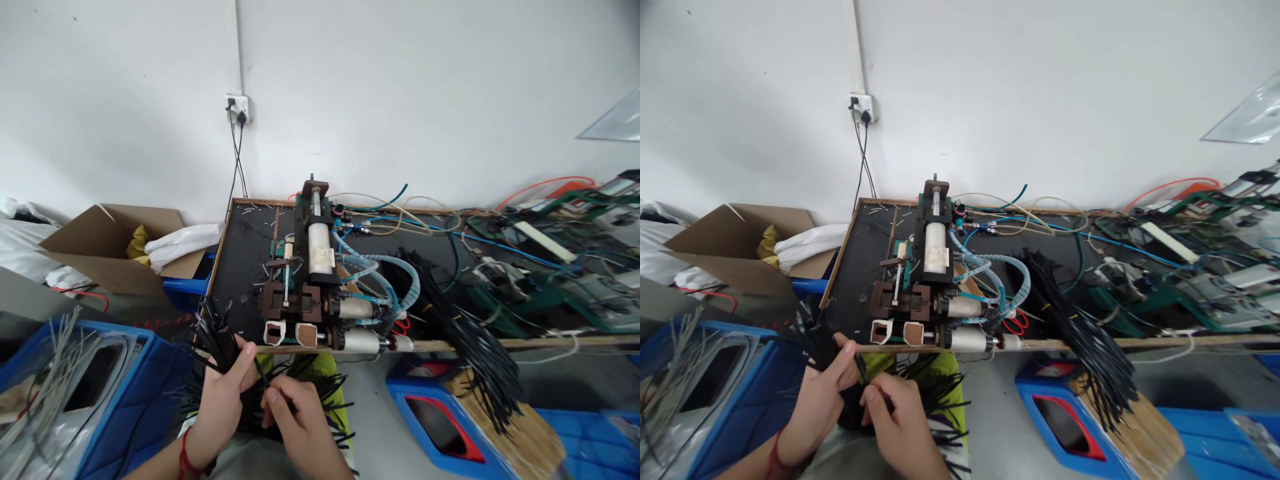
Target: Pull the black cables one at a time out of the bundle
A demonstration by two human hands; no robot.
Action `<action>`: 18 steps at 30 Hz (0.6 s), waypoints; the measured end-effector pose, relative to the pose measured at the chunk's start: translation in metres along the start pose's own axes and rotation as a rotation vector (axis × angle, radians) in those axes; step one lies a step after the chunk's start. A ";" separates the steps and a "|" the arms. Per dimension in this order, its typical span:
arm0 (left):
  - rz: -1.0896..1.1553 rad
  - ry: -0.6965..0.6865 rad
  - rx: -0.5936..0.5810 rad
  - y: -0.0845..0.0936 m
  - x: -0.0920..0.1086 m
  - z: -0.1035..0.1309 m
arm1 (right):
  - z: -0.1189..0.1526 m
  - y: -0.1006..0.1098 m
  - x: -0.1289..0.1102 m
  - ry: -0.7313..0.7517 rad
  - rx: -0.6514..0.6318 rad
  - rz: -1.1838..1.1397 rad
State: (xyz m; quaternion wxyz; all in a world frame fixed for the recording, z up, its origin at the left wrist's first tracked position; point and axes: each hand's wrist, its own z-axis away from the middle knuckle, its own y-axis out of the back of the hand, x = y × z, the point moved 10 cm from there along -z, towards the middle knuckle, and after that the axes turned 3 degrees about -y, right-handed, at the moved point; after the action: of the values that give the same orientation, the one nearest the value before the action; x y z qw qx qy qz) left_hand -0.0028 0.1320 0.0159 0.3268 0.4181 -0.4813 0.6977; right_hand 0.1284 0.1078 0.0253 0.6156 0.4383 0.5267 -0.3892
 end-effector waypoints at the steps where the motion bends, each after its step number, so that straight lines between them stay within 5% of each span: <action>1: 0.030 0.003 0.011 -0.001 0.002 -0.001 | 0.001 -0.002 0.003 -0.010 -0.034 -0.068; 9: 0.087 -0.013 -0.051 -0.014 0.006 -0.010 | -0.011 -0.009 0.028 -0.095 0.092 -1.196; 18: 0.074 0.050 -0.089 -0.021 -0.002 -0.011 | -0.025 -0.019 0.041 -0.235 0.050 -1.340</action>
State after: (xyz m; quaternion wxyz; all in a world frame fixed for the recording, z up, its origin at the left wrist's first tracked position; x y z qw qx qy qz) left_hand 0.0128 0.1493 0.0202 0.3306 0.3676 -0.5188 0.6974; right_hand 0.1090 0.1247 -0.0187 0.2846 -0.0138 0.6050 -0.7435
